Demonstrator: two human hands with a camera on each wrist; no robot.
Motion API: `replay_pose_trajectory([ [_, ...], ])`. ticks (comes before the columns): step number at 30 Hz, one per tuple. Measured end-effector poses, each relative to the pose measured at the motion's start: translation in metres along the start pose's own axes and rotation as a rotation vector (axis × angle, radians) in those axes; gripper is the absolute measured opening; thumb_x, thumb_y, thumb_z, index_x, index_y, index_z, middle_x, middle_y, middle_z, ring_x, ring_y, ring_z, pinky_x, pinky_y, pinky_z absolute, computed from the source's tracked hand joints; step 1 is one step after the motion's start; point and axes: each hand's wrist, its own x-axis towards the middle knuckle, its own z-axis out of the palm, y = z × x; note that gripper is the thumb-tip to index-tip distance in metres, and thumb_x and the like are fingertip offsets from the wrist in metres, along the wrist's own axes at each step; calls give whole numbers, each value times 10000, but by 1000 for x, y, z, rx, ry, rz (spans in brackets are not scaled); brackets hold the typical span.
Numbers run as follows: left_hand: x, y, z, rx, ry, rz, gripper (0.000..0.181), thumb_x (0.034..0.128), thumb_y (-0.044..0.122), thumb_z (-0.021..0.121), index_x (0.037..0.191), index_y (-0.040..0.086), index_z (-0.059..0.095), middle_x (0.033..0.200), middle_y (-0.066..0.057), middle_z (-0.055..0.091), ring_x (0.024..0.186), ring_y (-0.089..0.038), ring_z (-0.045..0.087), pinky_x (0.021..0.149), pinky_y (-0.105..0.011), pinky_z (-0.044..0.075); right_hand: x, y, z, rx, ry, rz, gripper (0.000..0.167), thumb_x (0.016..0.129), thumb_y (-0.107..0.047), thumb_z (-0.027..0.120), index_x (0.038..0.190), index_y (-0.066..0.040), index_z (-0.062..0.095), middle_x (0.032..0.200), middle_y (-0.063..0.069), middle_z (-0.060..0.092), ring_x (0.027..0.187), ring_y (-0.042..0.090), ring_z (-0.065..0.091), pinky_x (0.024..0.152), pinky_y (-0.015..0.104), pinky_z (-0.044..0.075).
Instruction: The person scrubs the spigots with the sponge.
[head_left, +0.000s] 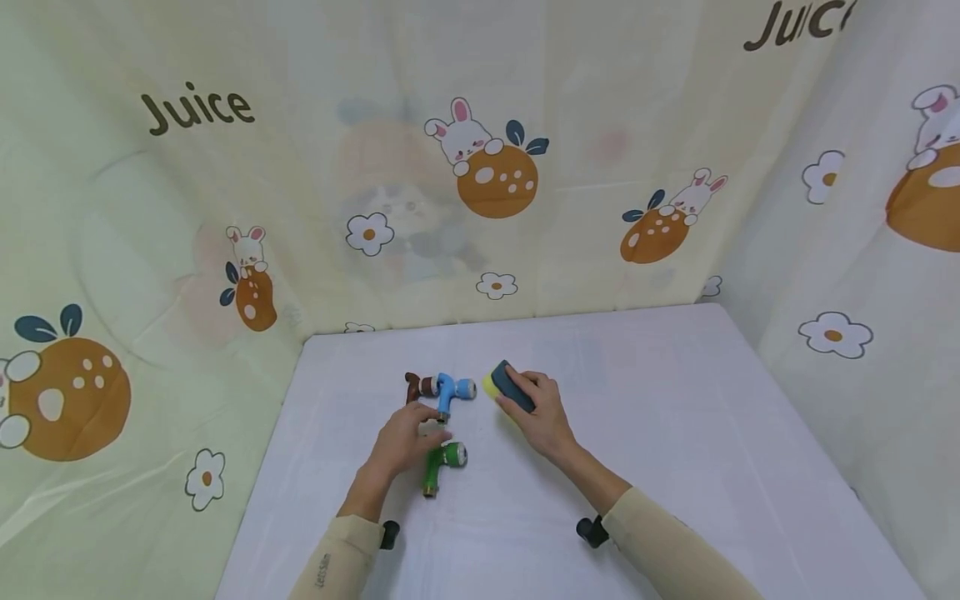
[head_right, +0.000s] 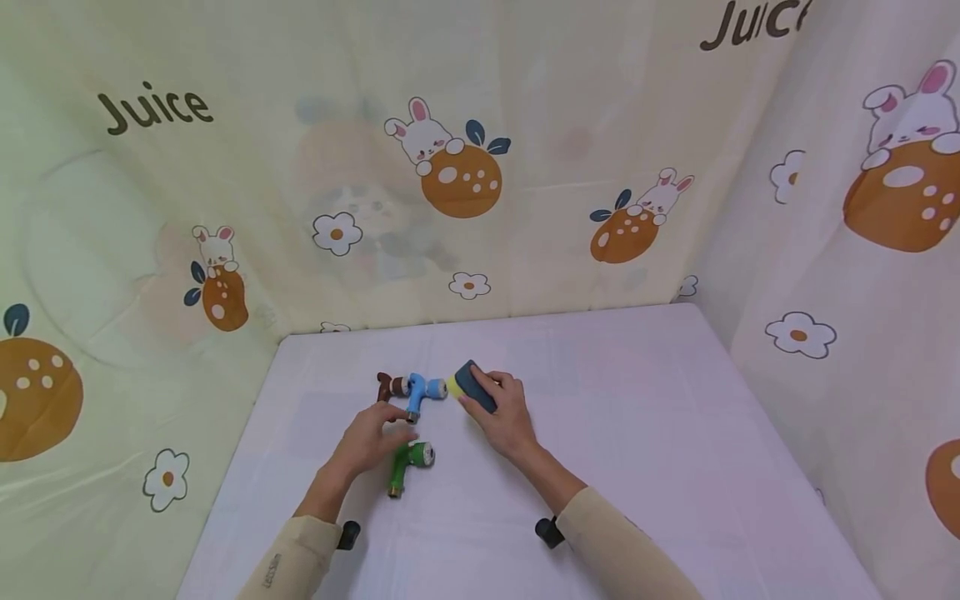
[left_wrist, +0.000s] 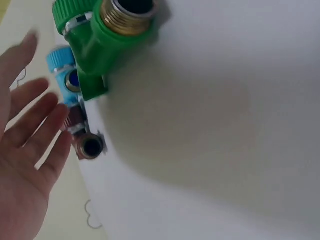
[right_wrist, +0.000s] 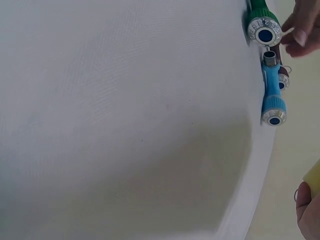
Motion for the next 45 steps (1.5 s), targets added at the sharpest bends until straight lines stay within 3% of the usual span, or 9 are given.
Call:
replay_pose_trajectory([
  [2, 4, 3, 2, -20, 69, 8, 501, 940, 400, 776, 1319, 82, 697, 1319, -84, 659, 1184, -306, 648, 973, -522, 561, 0, 1, 0, -2, -2, -2, 601, 969, -352, 746, 1519, -209, 551, 1402, 142, 549, 1165, 282, 456, 883, 365, 401],
  [5, 11, 7, 6, -25, 121, 17, 568, 963, 391, 751, 1419, 77, 623, 1394, -107, 609, 1233, -323, 635, 998, -528, 553, -1, 2, 0, -13, -4, -10, 603, 972, -371, 741, 1520, -212, 549, 1409, 139, 548, 1175, 277, 456, 880, 359, 404],
  [10, 26, 13, 15, 21, 125, 50, 679, 987, 398, 718, 1543, 82, 492, 1553, -160, 501, 1422, -367, 510, 1122, -574, 469, -2, 2, -4, -9, 15, -7, 593, 968, -368, 746, 1511, -217, 561, 1407, 138, 555, 1176, 287, 465, 880, 372, 407],
  [15, 38, 19, 20, 54, 135, 61, 695, 986, 389, 718, 1569, 106, 463, 1598, -181, 451, 1466, -390, 451, 1139, -604, 442, -1, 2, -7, -3, 13, -9, 595, 969, -354, 748, 1514, -214, 556, 1407, 140, 556, 1184, 290, 466, 893, 374, 407],
  [23, 53, 24, 24, 140, 107, 26, 670, 994, 381, 706, 1566, 122, 471, 1592, -184, 459, 1451, -395, 461, 1143, -581, 443, -1, 3, -7, 13, 21, -16, 599, 961, -331, 760, 1510, -199, 560, 1389, 149, 560, 1167, 295, 467, 890, 372, 404],
  [30, 63, 26, 30, 207, 60, -43, 651, 1009, 407, 675, 1575, 162, 465, 1593, -160, 464, 1442, -391, 470, 1143, -571, 447, -2, 2, -7, 16, 17, -7, 603, 966, -341, 754, 1516, -202, 553, 1397, 149, 552, 1161, 286, 460, 886, 366, 397],
  [45, 69, 37, 38, 232, 24, -84, 633, 994, 364, 672, 1551, 124, 488, 1541, -182, 489, 1431, -426, 422, 1081, -626, 468, 0, 1, -6, 15, 14, -2, 591, 964, -347, 755, 1505, -203, 568, 1393, 144, 556, 1165, 285, 466, 895, 369, 403],
])
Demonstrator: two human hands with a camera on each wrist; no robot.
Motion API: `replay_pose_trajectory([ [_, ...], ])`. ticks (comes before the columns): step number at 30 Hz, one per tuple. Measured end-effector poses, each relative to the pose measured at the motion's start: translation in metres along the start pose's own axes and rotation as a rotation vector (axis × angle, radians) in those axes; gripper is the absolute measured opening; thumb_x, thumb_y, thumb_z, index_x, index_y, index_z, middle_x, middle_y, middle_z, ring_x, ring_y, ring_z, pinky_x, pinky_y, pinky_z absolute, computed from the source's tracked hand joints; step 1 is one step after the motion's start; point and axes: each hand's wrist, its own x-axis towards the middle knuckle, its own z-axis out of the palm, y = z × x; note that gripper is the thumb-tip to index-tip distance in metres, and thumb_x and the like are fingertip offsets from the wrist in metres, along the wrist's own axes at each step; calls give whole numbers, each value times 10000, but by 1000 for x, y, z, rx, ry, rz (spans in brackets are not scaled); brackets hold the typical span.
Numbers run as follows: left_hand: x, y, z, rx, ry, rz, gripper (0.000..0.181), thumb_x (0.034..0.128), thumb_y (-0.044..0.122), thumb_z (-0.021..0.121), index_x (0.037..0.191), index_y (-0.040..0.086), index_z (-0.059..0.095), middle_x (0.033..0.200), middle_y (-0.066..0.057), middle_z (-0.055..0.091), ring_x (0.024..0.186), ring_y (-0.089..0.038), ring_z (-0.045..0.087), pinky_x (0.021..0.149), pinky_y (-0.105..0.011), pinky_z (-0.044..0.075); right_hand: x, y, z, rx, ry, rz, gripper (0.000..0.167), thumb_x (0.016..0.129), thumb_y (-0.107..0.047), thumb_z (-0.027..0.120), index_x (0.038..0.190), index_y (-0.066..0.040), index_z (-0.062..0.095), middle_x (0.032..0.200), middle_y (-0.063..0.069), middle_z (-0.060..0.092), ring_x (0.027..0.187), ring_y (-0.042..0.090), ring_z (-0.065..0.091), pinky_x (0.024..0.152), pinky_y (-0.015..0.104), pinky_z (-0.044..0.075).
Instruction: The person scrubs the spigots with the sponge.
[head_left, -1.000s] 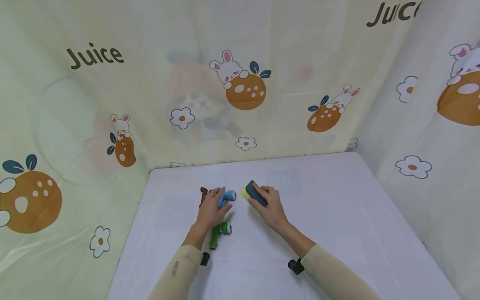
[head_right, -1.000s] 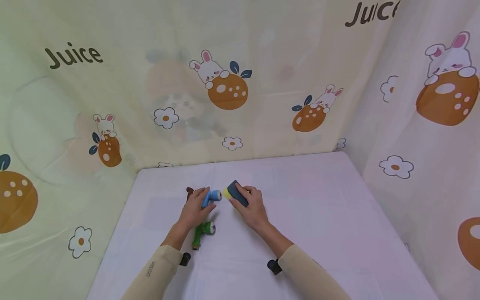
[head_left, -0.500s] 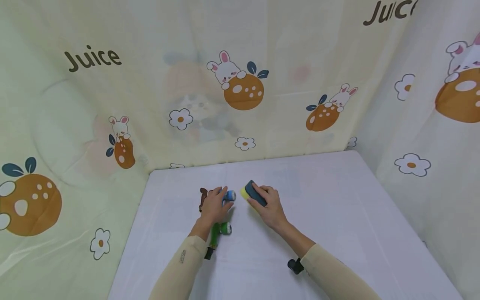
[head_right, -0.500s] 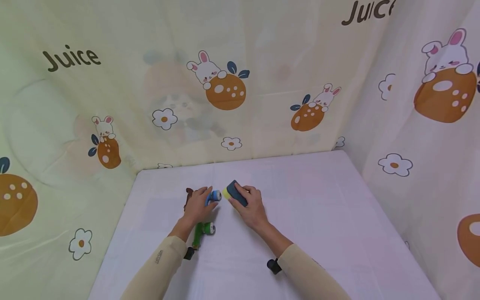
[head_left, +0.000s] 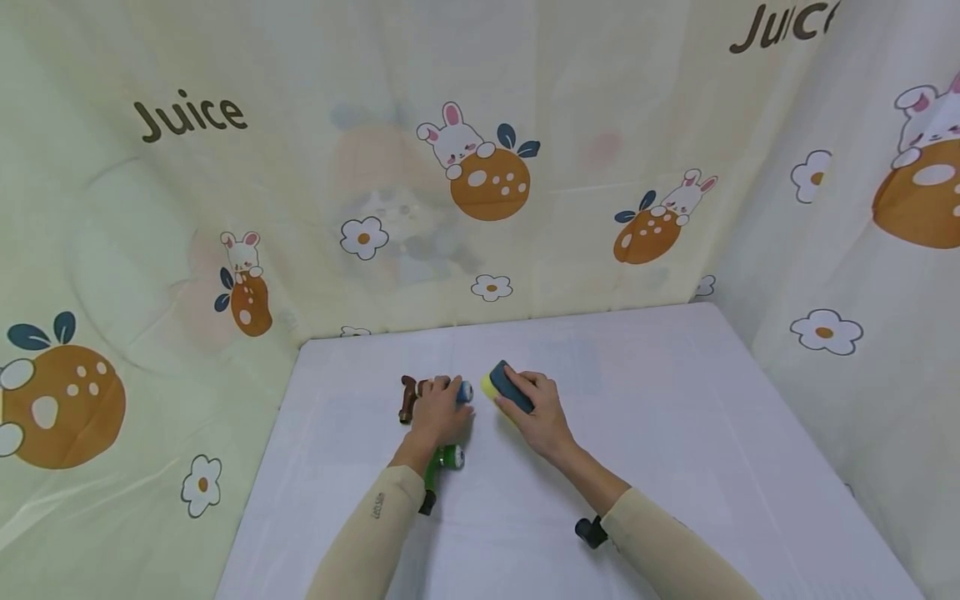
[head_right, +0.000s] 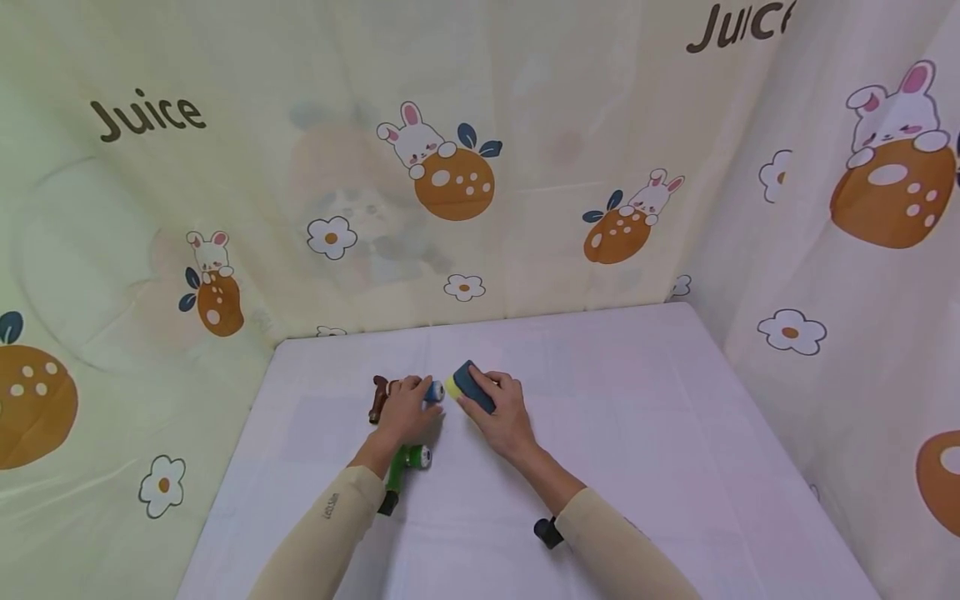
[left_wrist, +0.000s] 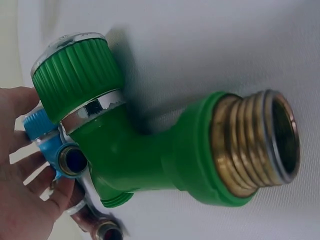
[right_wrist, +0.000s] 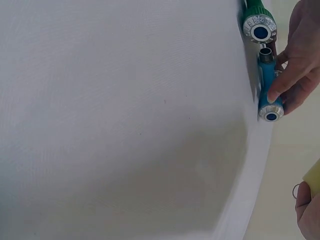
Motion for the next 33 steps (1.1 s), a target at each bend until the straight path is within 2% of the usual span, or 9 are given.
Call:
replay_pose_trajectory([
  [5, 0, 2, 3, -1, 13, -16, 567, 1003, 358, 663, 1503, 123, 533, 1516, -194, 480, 1411, -415, 423, 1067, -618, 479, -1, 1, 1, -12, 2, -7, 595, 960, -341, 760, 1504, -193, 568, 1386, 144, 558, 1151, 277, 468, 879, 357, 404],
  [9, -2, 5, 3, -55, 23, -38, 481, 1007, 338, 677, 1443, 159, 584, 1482, -225, 476, 1386, -418, 456, 1036, -608, 509, 0, 1, 2, -18, -1, -4, 595, 964, -343, 756, 1509, -201, 564, 1392, 140, 550, 1150, 270, 460, 877, 352, 401],
  [16, -4, 6, 3, -112, -34, -131, 526, 1011, 379, 686, 1487, 201, 555, 1464, -244, 501, 1336, -377, 545, 1076, -569, 507, -1, 1, 2, -8, -8, 4, 596, 965, -345, 755, 1510, -202, 562, 1399, 138, 545, 1165, 272, 456, 893, 362, 403],
  [21, -5, 4, 3, -92, -22, -90, 528, 988, 299, 729, 1478, 168, 582, 1445, -267, 531, 1347, -397, 542, 1089, -557, 498, -1, 1, 2, -9, -13, 10, 595, 970, -361, 747, 1512, -205, 558, 1404, 143, 545, 1171, 280, 460, 893, 365, 402],
  [26, -5, 1, 5, -94, 14, -60, 455, 982, 166, 728, 1425, 151, 628, 1405, -275, 562, 1305, -435, 573, 1054, -560, 521, -2, -1, 2, -10, -15, 11, 598, 971, -365, 744, 1515, -204, 555, 1409, 148, 543, 1166, 281, 462, 885, 365, 401],
  [33, -5, -2, 2, -150, 22, -42, 399, 977, 118, 723, 1372, 139, 669, 1331, -218, 609, 1178, -368, 651, 1008, -508, 553, -3, 0, 2, -11, -14, 22, 601, 969, -363, 747, 1516, -208, 554, 1418, 140, 540, 1174, 274, 458, 895, 369, 397],
])
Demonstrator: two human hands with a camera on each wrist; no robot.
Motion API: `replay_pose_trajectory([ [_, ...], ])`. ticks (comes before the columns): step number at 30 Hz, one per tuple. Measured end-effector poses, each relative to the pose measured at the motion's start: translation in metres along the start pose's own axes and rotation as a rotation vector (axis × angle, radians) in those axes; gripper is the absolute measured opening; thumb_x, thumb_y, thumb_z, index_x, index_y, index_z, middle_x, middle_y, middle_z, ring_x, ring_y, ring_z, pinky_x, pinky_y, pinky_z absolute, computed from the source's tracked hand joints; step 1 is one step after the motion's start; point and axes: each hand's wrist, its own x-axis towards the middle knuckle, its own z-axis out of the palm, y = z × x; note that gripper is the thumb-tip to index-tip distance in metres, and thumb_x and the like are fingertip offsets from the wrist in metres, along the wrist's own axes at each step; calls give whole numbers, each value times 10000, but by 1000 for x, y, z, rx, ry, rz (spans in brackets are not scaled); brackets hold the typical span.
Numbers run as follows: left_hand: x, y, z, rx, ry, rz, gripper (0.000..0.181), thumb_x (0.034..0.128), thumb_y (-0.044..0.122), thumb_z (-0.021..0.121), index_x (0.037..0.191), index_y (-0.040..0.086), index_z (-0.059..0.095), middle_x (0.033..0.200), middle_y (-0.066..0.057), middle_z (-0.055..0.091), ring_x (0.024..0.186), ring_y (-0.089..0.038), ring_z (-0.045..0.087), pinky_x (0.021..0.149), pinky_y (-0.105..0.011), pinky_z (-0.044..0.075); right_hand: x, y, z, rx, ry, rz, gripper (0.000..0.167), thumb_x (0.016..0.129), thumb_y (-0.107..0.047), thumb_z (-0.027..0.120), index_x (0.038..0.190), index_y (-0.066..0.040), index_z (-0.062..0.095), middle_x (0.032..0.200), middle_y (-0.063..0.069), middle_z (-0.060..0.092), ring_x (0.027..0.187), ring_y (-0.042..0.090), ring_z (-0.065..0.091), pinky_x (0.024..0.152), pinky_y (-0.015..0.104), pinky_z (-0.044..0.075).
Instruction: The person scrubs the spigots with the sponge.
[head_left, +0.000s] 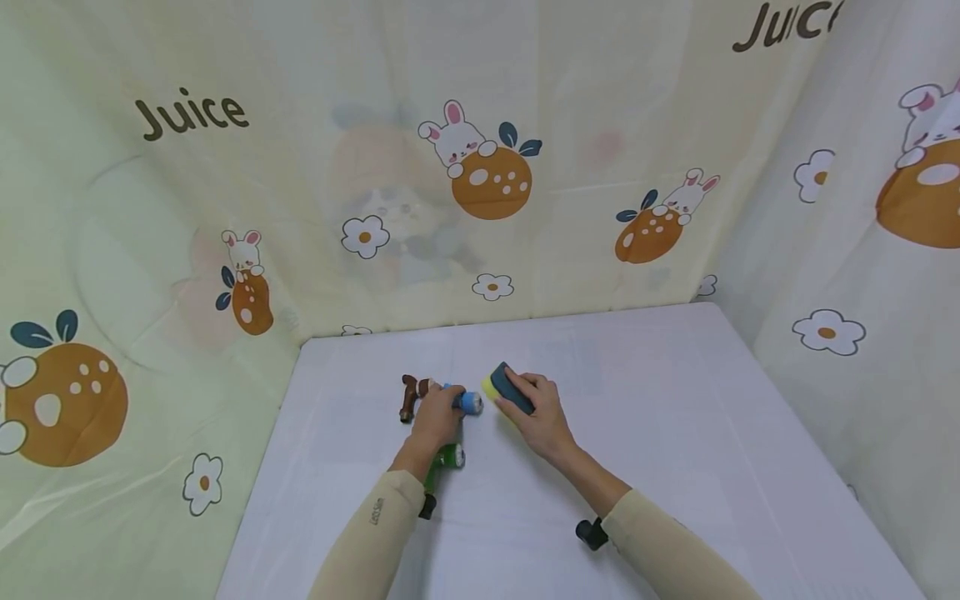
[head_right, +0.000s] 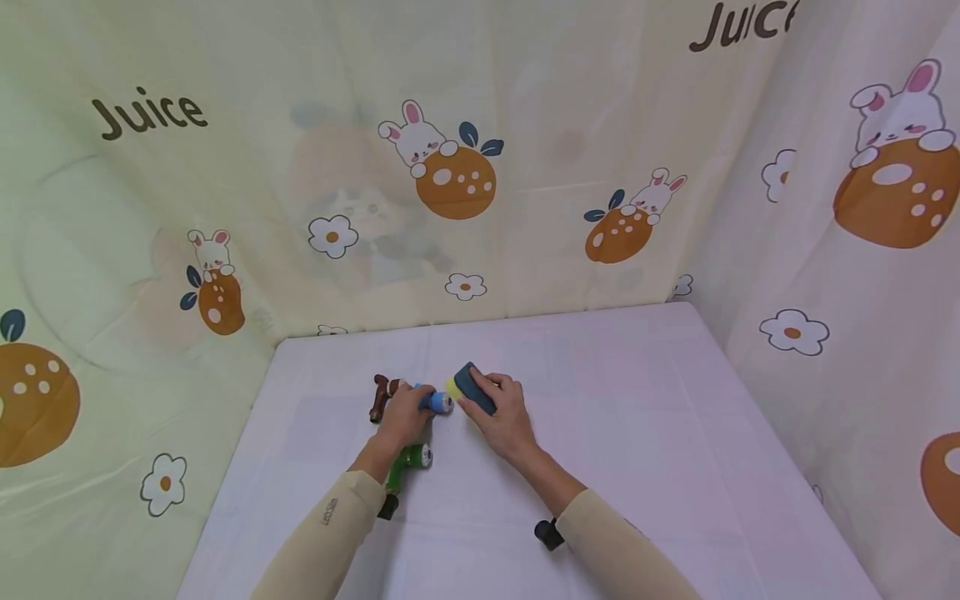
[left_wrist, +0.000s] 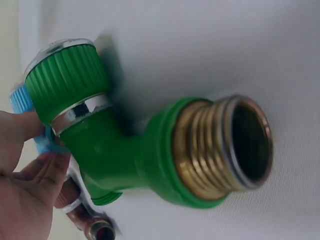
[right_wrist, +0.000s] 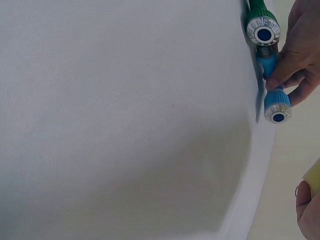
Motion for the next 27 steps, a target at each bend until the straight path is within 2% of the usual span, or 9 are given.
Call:
replay_pose_trajectory([
  [5, -2, -1, -4, -91, 1, -39, 395, 1002, 148, 701, 1390, 157, 629, 1349, -162, 471, 932, -297, 651, 873, -453, 577, 0, 1, 0, 1, -2, -4, 601, 970, -361, 746, 1519, -213, 551, 1420, 139, 540, 1187, 280, 459, 901, 371, 396],
  [7, -4, -1, -5, -129, 17, -42, 375, 1011, 152, 691, 1377, 141, 610, 1388, -149, 414, 901, -304, 644, 858, -451, 576, 0, 1, 0, 1, -2, -9, 599, 973, -360, 743, 1520, -214, 549, 1417, 141, 541, 1185, 282, 461, 898, 370, 397],
  [9, -5, -1, -6, -150, 37, -28, 343, 1015, 154, 685, 1345, 128, 593, 1446, -136, 389, 945, -326, 656, 892, -467, 575, 0, 2, 0, 6, -2, -15, 598, 974, -358, 742, 1521, -213, 547, 1412, 148, 543, 1179, 286, 461, 895, 370, 396],
  [11, -6, -1, -7, -183, 56, 15, 306, 1018, 140, 674, 1306, 103, 578, 1486, -131, 411, 1075, -340, 651, 973, -493, 554, 0, 2, 0, 9, -4, -18, 596, 976, -359, 740, 1521, -213, 547, 1410, 151, 543, 1172, 286, 461, 893, 369, 393],
  [14, -7, 1, -9, -298, 45, 95, 299, 1025, 110, 654, 1305, 95, 551, 1479, -127, 478, 1214, -319, 622, 1041, -499, 532, 0, 2, 1, 9, -5, -18, 595, 976, -361, 739, 1519, -211, 549, 1408, 153, 544, 1168, 286, 461, 893, 366, 393],
  [16, -7, 3, -11, -390, 21, 140, 326, 1033, 111, 643, 1341, 110, 539, 1455, -118, 510, 1232, -293, 623, 1042, -480, 541, 1, 0, 2, 9, -3, -17, 594, 975, -359, 740, 1517, -206, 551, 1409, 154, 543, 1168, 287, 462, 891, 366, 392],
  [20, -8, 10, -16, -521, -10, 181, 392, 1030, 144, 660, 1406, 165, 550, 1461, -87, 491, 1160, -277, 680, 1000, -421, 580, 2, -2, 3, 21, 9, -31, 594, 977, -338, 739, 1521, -196, 547, 1406, 151, 548, 1162, 283, 467, 884, 363, 385],
  [23, -10, 18, -21, -604, -7, 189, 421, 1010, 107, 672, 1417, 156, 573, 1471, -104, 478, 1161, -308, 689, 994, -424, 584, 3, -5, 2, 44, 28, -47, 596, 979, -316, 737, 1527, -195, 539, 1401, 148, 552, 1168, 285, 472, 888, 365, 384],
  [27, -12, 27, -27, -802, -18, 138, 363, 1035, 122, 575, 1397, 108, 604, 1475, -124, 461, 1186, -338, 684, 1007, -447, 582, 5, -8, 0, 66, 43, -46, 601, 983, -313, 729, 1540, -219, 523, 1408, 138, 545, 1196, 284, 477, 912, 379, 401],
])
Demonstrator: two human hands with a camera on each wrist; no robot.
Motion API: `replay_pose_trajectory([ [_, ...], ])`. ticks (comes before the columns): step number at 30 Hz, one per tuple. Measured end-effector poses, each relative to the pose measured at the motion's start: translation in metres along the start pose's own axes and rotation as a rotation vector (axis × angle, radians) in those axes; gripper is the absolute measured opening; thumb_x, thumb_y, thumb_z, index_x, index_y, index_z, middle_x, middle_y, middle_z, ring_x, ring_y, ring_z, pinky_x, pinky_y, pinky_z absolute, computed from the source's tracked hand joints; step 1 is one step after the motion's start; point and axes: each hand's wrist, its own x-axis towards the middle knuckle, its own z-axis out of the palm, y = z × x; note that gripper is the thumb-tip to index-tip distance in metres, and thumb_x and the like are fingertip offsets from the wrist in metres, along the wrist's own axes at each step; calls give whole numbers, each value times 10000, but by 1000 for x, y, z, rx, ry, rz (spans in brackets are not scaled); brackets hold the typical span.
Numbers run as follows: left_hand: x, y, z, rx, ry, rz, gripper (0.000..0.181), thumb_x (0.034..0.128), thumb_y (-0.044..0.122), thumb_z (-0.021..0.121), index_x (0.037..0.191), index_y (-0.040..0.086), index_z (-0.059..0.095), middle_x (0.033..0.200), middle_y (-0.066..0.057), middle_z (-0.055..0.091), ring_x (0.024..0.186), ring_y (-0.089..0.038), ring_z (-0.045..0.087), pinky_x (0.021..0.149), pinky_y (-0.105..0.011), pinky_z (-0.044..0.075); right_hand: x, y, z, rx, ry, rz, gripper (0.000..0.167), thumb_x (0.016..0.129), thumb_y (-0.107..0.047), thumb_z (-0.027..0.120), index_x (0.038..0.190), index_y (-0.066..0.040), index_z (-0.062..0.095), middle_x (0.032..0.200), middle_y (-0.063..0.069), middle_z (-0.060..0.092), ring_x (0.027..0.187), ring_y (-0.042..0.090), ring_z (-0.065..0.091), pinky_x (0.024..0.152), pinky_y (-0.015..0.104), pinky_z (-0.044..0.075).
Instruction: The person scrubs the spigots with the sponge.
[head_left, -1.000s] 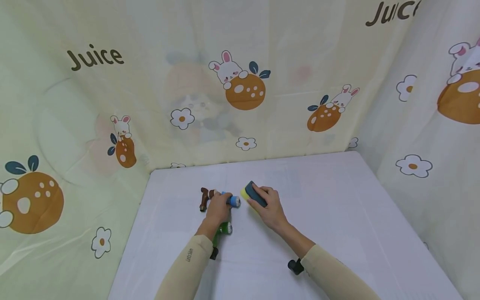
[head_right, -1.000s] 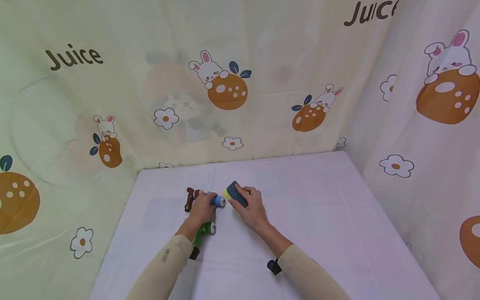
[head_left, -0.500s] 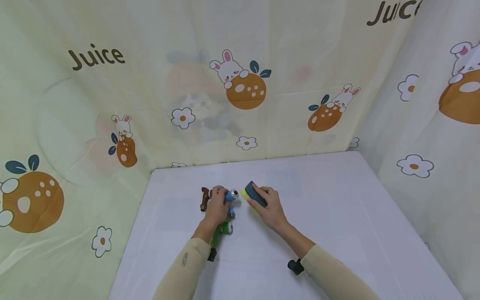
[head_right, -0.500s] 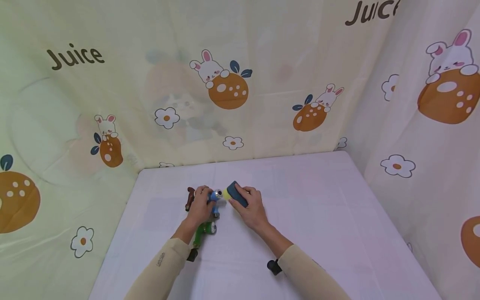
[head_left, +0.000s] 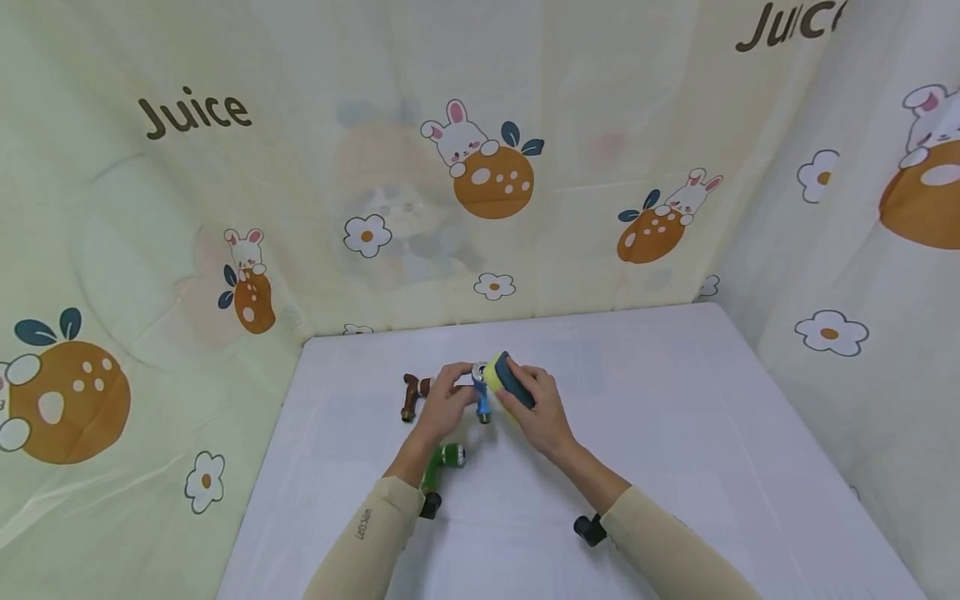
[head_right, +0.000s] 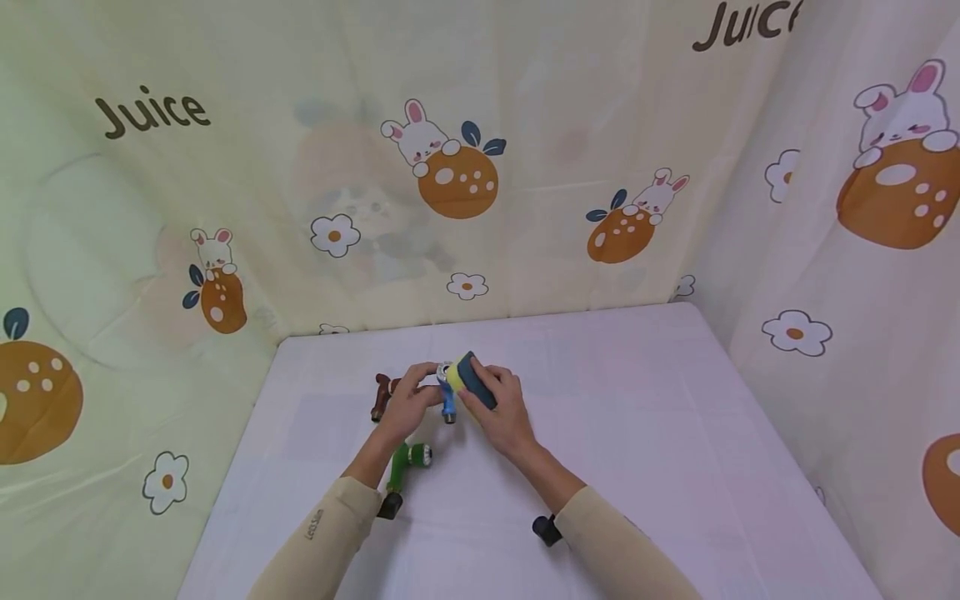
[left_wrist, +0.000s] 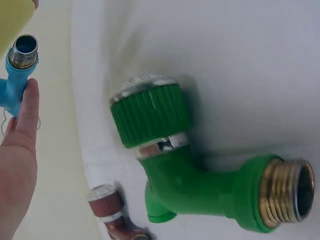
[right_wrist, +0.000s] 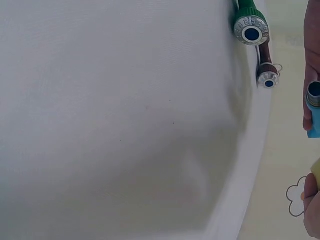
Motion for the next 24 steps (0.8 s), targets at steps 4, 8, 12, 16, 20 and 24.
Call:
replay_pose_trajectory([
  [4, 1, 6, 1, -139, 1, -30, 422, 1107, 357, 485, 1392, 69, 604, 1480, -145, 426, 1230, -343, 658, 1033, -438, 571, 0, -2, -1, 17, -2, 2, 608, 993, -324, 717, 1557, -251, 499, 1429, 126, 528, 1233, 277, 492, 953, 402, 442],
  [8, 3, 8, 2, -199, 5, -62, 507, 1061, 454, 576, 1420, 98, 604, 1474, -129, 457, 1270, -317, 646, 1035, -391, 568, 0, -3, -1, 42, -4, -20, 618, 998, -305, 716, 1567, -254, 482, 1444, 125, 518, 1270, 282, 512, 1012, 448, 478],
  [12, 5, 12, 1, -255, -5, -71, 493, 1039, 423, 631, 1428, 120, 620, 1432, -134, 565, 1276, -303, 653, 1038, -374, 565, -1, -4, -1, 77, -14, -42, 630, 997, -279, 723, 1574, -255, 471, 1449, 117, 518, 1287, 282, 526, 1060, 496, 497],
  [16, 6, 17, 0, -296, -20, -81, 486, 1039, 425, 629, 1421, 124, 637, 1400, -122, 642, 1258, -260, 667, 1045, -388, 562, -1, -6, -1, 94, -15, -72, 645, 987, -260, 736, 1574, -246, 469, 1459, 109, 517, 1319, 288, 519, 1098, 535, 479],
  [20, 5, 22, 0, -311, -16, -103, 489, 1041, 425, 625, 1416, 111, 643, 1367, -122, 681, 1203, -244, 700, 1046, -407, 562, -1, -8, -1, 74, -11, -101, 651, 979, -262, 747, 1570, -241, 475, 1463, 106, 520, 1334, 295, 506, 1097, 554, 473],
  [24, 3, 26, -1, -320, -23, -115, 468, 1043, 414, 622, 1400, 113, 657, 1332, -127, 698, 1164, -247, 714, 1044, -419, 565, 0, -8, -1, 51, -11, -116, 647, 982, -264, 744, 1569, -251, 475, 1464, 98, 518, 1338, 287, 492, 1101, 543, 475],
])
